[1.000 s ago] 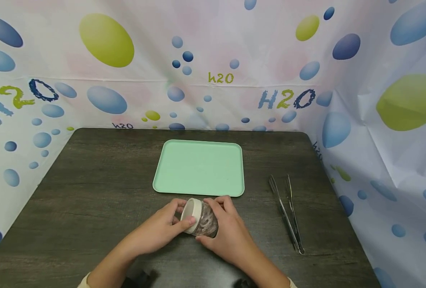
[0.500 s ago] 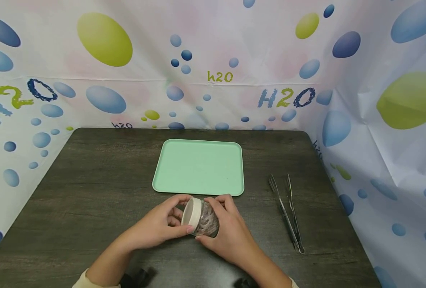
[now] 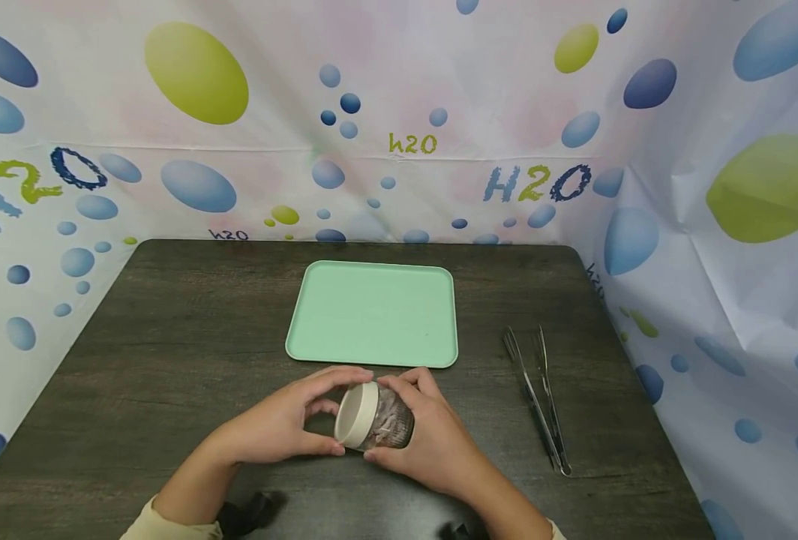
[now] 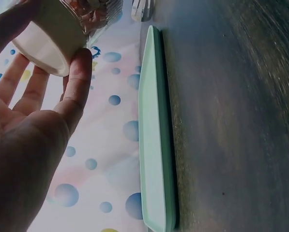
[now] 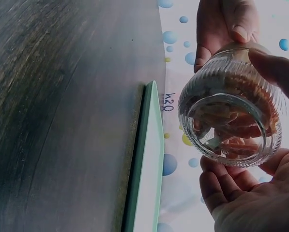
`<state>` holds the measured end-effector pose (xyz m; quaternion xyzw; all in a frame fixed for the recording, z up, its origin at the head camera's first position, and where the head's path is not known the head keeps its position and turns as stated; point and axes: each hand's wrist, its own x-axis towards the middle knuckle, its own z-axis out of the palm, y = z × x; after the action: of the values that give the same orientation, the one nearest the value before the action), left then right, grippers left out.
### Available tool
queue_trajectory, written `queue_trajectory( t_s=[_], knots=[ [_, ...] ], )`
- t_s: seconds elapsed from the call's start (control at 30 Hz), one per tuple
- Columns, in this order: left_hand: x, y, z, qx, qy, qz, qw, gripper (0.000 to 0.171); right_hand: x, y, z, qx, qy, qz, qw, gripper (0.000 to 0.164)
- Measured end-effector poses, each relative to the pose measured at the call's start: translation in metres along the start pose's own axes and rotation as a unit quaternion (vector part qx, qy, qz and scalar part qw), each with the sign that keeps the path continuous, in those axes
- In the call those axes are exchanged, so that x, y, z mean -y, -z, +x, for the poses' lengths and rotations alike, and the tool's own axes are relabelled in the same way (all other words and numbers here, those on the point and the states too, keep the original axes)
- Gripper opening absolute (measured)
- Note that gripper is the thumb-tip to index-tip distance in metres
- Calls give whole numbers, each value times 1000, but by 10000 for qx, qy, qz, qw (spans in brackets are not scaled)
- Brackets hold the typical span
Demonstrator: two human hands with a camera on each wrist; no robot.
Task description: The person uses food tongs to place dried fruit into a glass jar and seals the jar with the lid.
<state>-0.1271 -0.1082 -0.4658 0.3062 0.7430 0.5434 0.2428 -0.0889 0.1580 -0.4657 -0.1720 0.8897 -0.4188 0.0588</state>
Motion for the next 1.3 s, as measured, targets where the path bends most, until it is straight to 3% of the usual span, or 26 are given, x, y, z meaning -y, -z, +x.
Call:
queue_trajectory(
  t_s=[0.13, 0.27, 0.37, 0.53, 0.7, 1.0, 1.3],
  knots=[
    [1, 0, -1, 11, -21, 73, 10000, 93, -1, -2, 0, 17, -17, 16, 10000, 84],
    [1, -1, -3, -42, 158, 178, 9997, 98, 0, -4, 1, 20, -67, 32, 10000, 84],
    [0, -3, -3, -301, 480, 208, 9982, 99, 1, -5, 1, -12, -166, -16, 9999, 86],
    [-2, -10, 0, -995, 1077, 328, 9886, 77, 3, -8, 0, -270, -160, -455, 9985, 89],
    [0, -18, 3, -941, 1447, 259, 9847, 70, 4, -11, 0, -550, 12, -957, 9939, 90],
    [4, -22, 4, -772, 1293, 87, 9886, 68, 3, -11, -2, -612, 236, -1112, 9916, 91],
    [9, -15, 5, -567, 777, -117, 9953, 84, -2, -6, -1, -306, 147, -495, 9982, 88]
  ],
)
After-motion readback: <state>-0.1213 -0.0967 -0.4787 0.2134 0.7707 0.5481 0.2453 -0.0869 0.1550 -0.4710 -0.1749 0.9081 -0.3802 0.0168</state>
